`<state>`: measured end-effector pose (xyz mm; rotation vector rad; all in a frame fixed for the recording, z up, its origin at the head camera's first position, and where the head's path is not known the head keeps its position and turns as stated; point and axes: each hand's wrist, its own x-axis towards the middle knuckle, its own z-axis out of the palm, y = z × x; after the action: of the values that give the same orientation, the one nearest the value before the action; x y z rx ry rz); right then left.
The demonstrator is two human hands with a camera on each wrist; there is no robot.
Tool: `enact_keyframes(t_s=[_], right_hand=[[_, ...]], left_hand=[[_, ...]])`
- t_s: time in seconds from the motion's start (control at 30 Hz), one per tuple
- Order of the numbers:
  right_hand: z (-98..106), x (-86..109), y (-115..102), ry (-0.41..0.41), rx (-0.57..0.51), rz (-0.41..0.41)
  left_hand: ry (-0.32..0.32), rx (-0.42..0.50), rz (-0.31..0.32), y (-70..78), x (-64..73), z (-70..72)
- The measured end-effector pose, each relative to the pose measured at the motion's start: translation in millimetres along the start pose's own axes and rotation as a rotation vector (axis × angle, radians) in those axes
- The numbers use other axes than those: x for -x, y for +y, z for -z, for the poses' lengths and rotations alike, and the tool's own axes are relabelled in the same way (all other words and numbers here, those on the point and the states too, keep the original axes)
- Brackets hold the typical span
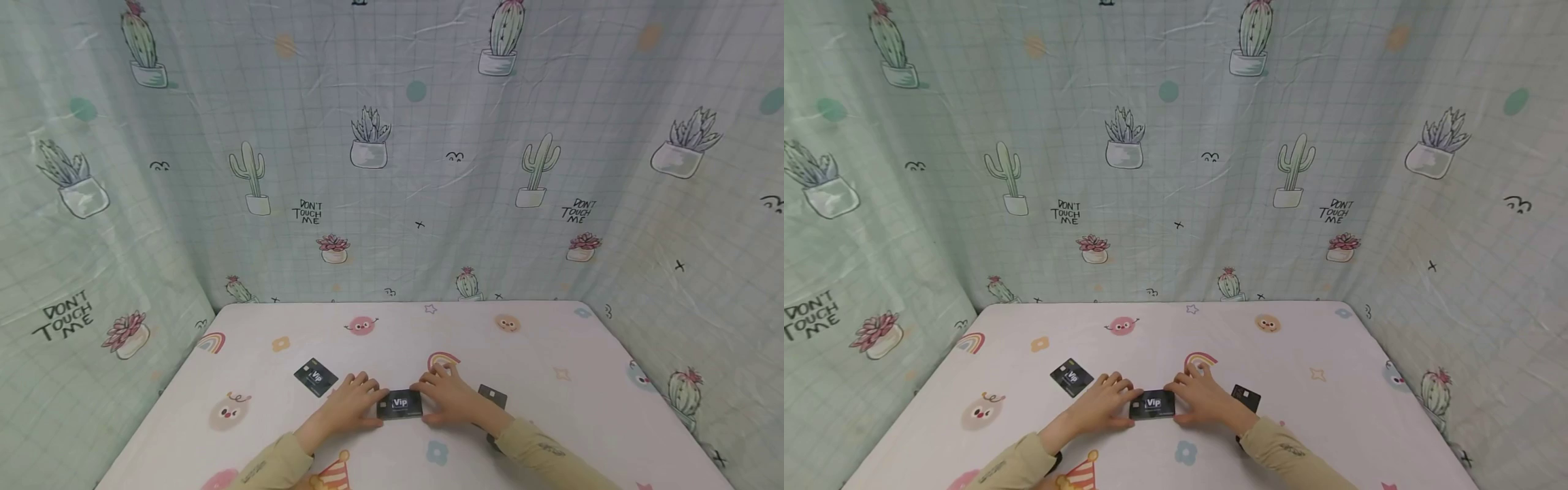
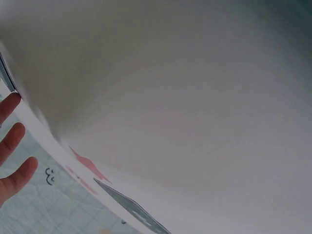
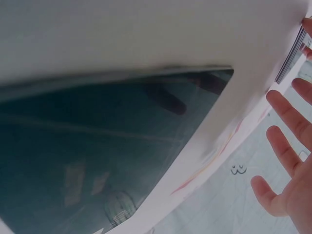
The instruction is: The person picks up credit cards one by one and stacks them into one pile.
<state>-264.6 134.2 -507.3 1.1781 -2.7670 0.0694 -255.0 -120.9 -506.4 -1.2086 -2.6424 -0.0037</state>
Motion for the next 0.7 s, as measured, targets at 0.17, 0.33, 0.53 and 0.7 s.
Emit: enact_keyframes(t_s=[0.17,0.33,0.53,0.7], right_hand=[[2.3,4.0,2.0,-0.017,-0.012,-0.020],[3.7,8.4,5.4,-0.012,-0.031,-0.035],[2.8,15.7,9.3,0.062,-0.005,-0.002],[6.3,20.9,11.3,0.074,-0.047,-0.005]], left_hand=[[-0.023,0.007,0.028,1.2,-0.2,-0.4],[-0.002,0.012,0.039,3.1,0.0,3.4],[0.067,-0.011,0.029,6.3,0.7,9.0],[0.166,-0.073,0.004,12.2,0.9,11.7]])
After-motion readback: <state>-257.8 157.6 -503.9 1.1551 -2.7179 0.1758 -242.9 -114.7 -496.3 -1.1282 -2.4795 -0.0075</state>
